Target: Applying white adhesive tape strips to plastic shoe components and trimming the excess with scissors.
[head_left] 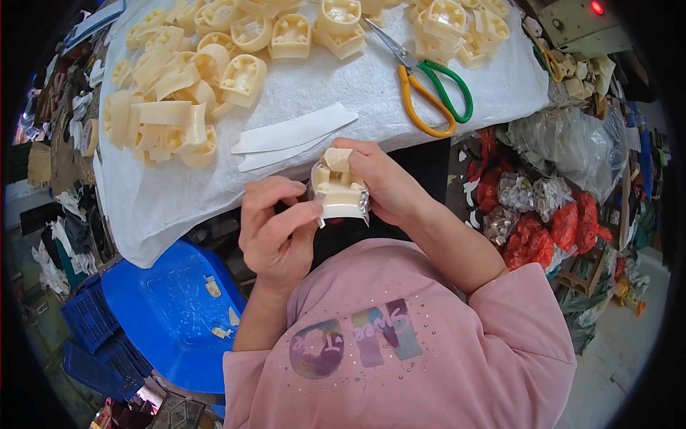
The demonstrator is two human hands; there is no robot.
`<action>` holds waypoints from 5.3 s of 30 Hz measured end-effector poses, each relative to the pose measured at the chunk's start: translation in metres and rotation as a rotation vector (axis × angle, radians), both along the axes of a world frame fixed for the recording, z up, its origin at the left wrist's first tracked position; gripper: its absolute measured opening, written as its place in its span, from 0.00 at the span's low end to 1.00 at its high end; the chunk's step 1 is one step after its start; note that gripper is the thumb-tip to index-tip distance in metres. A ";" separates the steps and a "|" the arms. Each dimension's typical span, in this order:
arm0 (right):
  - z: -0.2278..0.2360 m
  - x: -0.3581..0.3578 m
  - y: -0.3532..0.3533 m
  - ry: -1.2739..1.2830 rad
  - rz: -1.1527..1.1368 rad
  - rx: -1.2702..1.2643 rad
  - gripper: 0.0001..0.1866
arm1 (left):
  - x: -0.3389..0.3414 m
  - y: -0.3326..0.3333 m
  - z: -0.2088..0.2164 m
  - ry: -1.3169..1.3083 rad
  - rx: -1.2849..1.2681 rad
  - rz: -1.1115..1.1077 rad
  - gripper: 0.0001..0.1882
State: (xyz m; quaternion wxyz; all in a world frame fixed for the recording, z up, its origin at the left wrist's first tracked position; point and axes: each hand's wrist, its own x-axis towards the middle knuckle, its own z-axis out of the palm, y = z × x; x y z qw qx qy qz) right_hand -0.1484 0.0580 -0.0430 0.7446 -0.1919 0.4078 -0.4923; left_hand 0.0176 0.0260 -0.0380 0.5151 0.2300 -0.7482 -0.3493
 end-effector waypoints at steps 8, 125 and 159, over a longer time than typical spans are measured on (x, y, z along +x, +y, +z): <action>-0.011 0.006 -0.005 0.064 0.062 -0.049 0.12 | -0.007 0.002 0.000 -0.066 -0.097 -0.124 0.10; 0.028 -0.101 0.040 0.156 -0.829 -0.459 0.32 | -0.124 -0.044 0.007 -0.774 -0.076 -0.144 0.32; -0.004 -0.111 0.028 0.127 -0.802 -0.654 0.29 | -0.127 -0.042 0.015 -0.806 -0.060 -0.077 0.29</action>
